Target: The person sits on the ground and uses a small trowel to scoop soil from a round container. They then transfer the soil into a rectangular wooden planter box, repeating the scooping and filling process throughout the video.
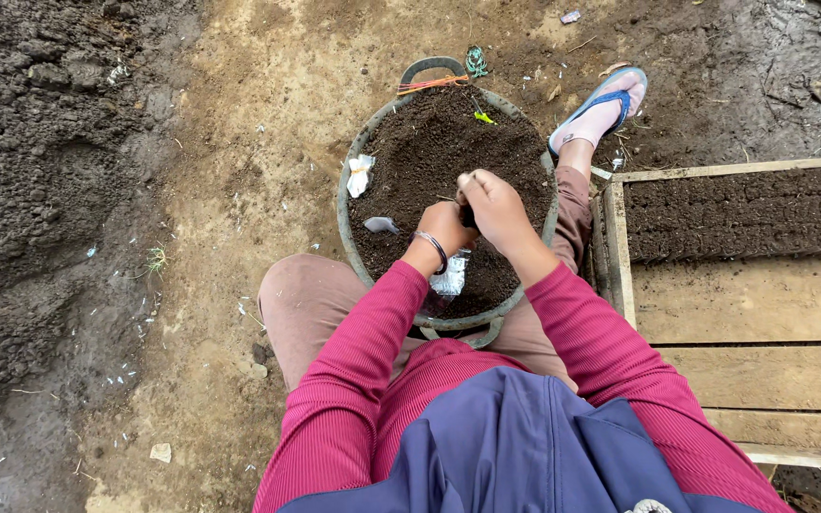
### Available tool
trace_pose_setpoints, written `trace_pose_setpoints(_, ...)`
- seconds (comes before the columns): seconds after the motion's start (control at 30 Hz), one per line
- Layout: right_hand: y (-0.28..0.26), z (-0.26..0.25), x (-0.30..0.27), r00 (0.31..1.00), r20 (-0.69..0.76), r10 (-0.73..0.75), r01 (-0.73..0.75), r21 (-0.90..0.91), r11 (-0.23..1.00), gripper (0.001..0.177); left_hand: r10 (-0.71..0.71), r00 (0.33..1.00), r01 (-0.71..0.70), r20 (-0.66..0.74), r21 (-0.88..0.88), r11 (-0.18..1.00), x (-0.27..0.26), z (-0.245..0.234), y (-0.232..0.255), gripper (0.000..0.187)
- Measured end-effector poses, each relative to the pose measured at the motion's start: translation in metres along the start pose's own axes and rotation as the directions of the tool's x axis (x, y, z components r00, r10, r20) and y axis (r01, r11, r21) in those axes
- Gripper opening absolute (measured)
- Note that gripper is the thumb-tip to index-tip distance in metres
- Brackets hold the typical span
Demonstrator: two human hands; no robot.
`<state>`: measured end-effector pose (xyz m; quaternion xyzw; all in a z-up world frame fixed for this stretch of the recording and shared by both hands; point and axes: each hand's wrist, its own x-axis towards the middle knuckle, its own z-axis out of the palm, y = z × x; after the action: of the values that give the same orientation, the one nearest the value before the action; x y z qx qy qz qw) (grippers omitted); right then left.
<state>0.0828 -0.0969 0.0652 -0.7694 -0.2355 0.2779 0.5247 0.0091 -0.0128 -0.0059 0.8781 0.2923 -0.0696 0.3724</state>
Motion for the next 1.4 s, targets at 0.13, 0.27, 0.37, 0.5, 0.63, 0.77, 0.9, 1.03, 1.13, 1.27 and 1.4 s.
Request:
trace_pose_setpoints(0.13, -0.054, -0.022, -0.022, 0.942, 0.321, -0.104, 0.217, -0.341, 0.915, 0.023, -0.003, 0.999, 0.002, 0.040, 0.025, 1.000, -0.006, -0.021, -0.002, 0.023)
trace_pose_setpoints(0.27, -0.057, -0.026, -0.020, 0.880, 0.472, 0.061, 0.296, -0.644, 0.705, 0.073, 0.009, 0.999, -0.008, 0.041, -0.029, 1.000, -0.011, -0.043, 0.005, 0.043)
trace_pose_setpoints(0.37, 0.011, -0.011, -0.010, 0.887, 0.453, -0.089, 0.331, -0.489, 0.807, 0.059, 0.049, 0.999, -0.050, -0.009, -0.096, 0.994, 0.001, -0.024, -0.010, 0.038)
trace_pose_setpoints(0.5, 0.047, -0.003, 0.003, 0.889, 0.412, -0.198, 0.409, -0.525, 0.746, 0.044, -0.074, 0.997, 0.074, 0.028, -0.001, 0.997, -0.024, -0.031, 0.004, 0.046)
trace_pose_setpoints(0.63, 0.038, -0.044, -0.005, 0.907, 0.385, -0.171, 0.381, -0.576, 0.723, 0.039, 0.039, 0.990, -0.040, 0.132, 0.001, 0.999, -0.018, -0.014, 0.035, 0.045)
trace_pose_setpoints(0.77, 0.035, -0.137, -0.027, 0.980, 0.201, 0.010, 0.108, -0.566, 0.817, 0.039, 0.103, 0.988, -0.100, 0.116, -0.026, 0.995, 0.018, 0.053, 0.063, 0.031)
trace_pose_setpoints(0.9, 0.089, -0.257, -0.050, 0.992, -0.114, -0.062, -0.005, -0.511, 0.859, 0.040, 0.324, 0.921, -0.310, 0.217, -0.095, 0.946, 0.012, 0.087, 0.154, 0.036)
trace_pose_setpoints(1.03, 0.153, -0.387, -0.063, 0.820, -0.569, -0.065, -0.345, -0.583, 0.735, 0.031, 0.660, 0.651, -0.677, 0.376, -0.106, 0.728, 0.004, 0.138, 0.194, 0.057)
trace_pose_setpoints(1.13, 0.227, -0.476, -0.048, 0.618, -0.782, -0.076, -0.579, -0.519, 0.629, 0.027, 0.646, 0.535, -0.771, 0.545, 0.001, 0.637, 0.012, 0.191, 0.188, 0.069)
trace_pose_setpoints(1.27, 0.290, -0.539, -0.024, 0.477, -0.876, -0.067, -0.697, -0.423, 0.579, 0.026, 0.593, 0.502, -0.727, 0.630, -0.065, 0.684, 0.033, 0.245, 0.153, 0.077)
trace_pose_setpoints(1.4, 0.307, -0.535, 0.002, 0.518, -0.854, -0.052, -0.687, -0.452, 0.569, 0.024, 0.570, 0.459, -0.750, 0.682, -0.047, 0.660, 0.030, 0.226, 0.163, 0.076)
